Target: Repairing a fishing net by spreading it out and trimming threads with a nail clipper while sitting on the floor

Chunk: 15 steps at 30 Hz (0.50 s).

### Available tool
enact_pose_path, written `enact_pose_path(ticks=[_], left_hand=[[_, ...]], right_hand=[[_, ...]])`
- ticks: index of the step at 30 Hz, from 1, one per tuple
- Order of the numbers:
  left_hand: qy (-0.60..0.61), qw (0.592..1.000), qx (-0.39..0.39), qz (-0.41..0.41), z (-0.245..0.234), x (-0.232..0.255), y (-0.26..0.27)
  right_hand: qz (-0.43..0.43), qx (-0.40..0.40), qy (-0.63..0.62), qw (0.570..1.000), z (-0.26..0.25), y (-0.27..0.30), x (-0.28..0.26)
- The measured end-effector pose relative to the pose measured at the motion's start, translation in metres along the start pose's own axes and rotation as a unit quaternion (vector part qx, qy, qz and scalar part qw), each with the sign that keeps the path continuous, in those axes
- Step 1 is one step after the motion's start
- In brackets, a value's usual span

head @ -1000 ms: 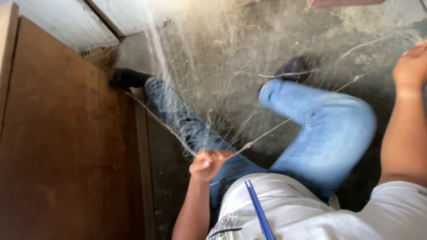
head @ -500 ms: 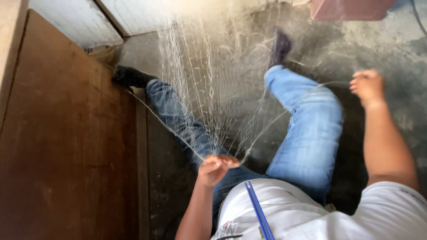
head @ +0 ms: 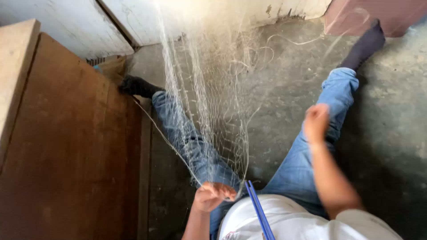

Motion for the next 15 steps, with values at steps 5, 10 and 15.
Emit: enact_pose_path(ticks=[5,10,15], left_hand=[[0.007,1.000,0.027,0.011,-0.003,-0.004,0.001],[0.004,0.999,0.028,-0.020,0.019,0.006,0.008],[0.034,0.998,0.039,0.019,0.022,0.004,0.033]], right_hand=[[0.056,-0.445,-0.116,0.886,0.100,0.144,-0.081],[0.039,-0.528,-0.219,0.820,0.091,0.047,-0.250],[-0.019,-0.494,-0.359,0.792,0.125,-0.001,-0.313]])
Point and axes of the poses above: each hand's wrist, its own y-axis away from the middle knuckle, its own z-axis out of the palm, x = y × z, the point moved 1 cm from there along -y, towards the middle knuckle, and after that the axes turned 8 degrees about y, right-handed, at the moved point
